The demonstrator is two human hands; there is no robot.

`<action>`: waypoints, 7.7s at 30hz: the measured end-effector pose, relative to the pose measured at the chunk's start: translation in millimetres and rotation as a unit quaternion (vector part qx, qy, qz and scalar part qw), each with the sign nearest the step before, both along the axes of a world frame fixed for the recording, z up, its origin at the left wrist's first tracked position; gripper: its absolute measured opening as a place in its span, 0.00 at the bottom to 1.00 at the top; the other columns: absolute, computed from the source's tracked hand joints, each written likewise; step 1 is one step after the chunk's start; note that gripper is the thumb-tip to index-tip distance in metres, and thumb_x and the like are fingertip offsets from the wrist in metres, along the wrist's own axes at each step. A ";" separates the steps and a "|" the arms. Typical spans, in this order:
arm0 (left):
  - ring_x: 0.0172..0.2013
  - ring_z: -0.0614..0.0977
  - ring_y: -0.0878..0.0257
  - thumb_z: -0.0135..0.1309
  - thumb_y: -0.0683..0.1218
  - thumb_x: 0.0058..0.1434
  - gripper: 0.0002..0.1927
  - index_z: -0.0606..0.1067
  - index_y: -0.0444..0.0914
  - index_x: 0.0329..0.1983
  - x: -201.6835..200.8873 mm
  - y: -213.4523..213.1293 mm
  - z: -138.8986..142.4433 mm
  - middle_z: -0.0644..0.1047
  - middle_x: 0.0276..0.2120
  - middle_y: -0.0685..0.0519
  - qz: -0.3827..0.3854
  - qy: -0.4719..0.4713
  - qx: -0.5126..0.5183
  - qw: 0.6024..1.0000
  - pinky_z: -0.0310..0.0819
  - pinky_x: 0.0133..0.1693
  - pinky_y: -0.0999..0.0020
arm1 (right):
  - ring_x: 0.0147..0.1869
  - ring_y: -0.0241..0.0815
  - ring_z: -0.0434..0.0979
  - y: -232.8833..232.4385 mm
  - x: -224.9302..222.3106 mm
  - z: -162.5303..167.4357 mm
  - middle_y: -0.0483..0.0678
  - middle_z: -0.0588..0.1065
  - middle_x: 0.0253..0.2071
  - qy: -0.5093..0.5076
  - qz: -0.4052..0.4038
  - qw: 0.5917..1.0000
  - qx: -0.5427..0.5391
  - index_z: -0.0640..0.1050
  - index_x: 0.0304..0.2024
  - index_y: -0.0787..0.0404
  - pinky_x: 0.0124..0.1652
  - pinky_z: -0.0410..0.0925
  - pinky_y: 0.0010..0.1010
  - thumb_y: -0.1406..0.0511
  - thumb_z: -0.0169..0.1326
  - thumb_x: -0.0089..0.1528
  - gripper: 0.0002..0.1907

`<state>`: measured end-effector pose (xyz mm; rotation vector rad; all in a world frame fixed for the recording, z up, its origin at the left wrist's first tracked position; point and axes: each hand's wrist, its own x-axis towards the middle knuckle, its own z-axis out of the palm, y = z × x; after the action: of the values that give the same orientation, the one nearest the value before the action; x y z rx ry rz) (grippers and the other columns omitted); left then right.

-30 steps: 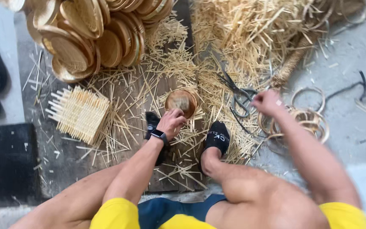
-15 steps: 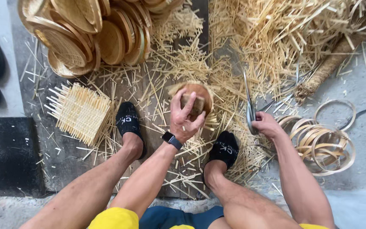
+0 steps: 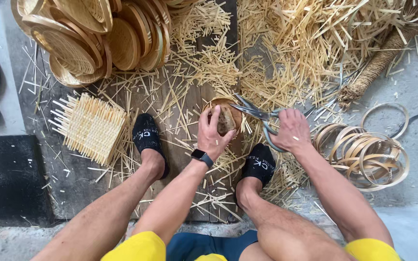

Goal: The person sits on the floor assembling a round bamboo basket. They weave and adjust bamboo strips into a woven mat, fit the mat into a bamboo ring, trim excess strips with scissors, and press the woven piece into a round wooden form to shape it.

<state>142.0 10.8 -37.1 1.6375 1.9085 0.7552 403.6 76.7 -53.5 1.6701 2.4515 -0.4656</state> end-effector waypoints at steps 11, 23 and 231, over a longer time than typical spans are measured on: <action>0.58 0.71 0.36 0.69 0.49 0.48 0.44 0.65 0.39 0.69 1.3 11.0 -4.1 0.66 0.59 0.32 -0.029 0.021 0.024 0.999 0.68 0.59 0.48 | 0.30 0.48 0.76 25.0 8.2 -13.9 0.55 0.74 0.27 -0.014 0.081 0.991 0.109 0.76 0.29 0.64 0.29 0.72 0.39 0.52 0.60 0.58 0.21; 0.60 0.71 0.42 0.62 0.38 0.49 0.39 0.66 0.35 0.68 -0.7 3.9 -6.0 0.70 0.63 0.40 -0.051 -0.034 0.040 0.997 0.66 0.64 0.52 | 0.34 0.50 0.74 22.2 19.2 -7.7 0.57 0.72 0.27 0.020 0.076 0.993 0.092 0.76 0.32 0.67 0.35 0.71 0.41 0.47 0.61 0.51 0.28; 0.36 0.81 0.55 0.55 0.63 0.65 0.31 0.80 0.30 0.51 -39.3 19.1 33.5 0.81 0.36 0.48 0.271 -0.418 -0.427 0.754 0.79 0.35 0.58 | 0.59 0.47 0.76 -48.3 -92.6 30.9 0.55 0.75 0.58 0.714 -0.310 0.459 -0.428 0.71 0.62 0.68 0.57 0.71 0.42 0.54 0.44 0.66 0.30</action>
<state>102.7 29.9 -3.6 0.0878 1.5917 0.5218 311.0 28.4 -22.6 1.5263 0.7699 -3.4805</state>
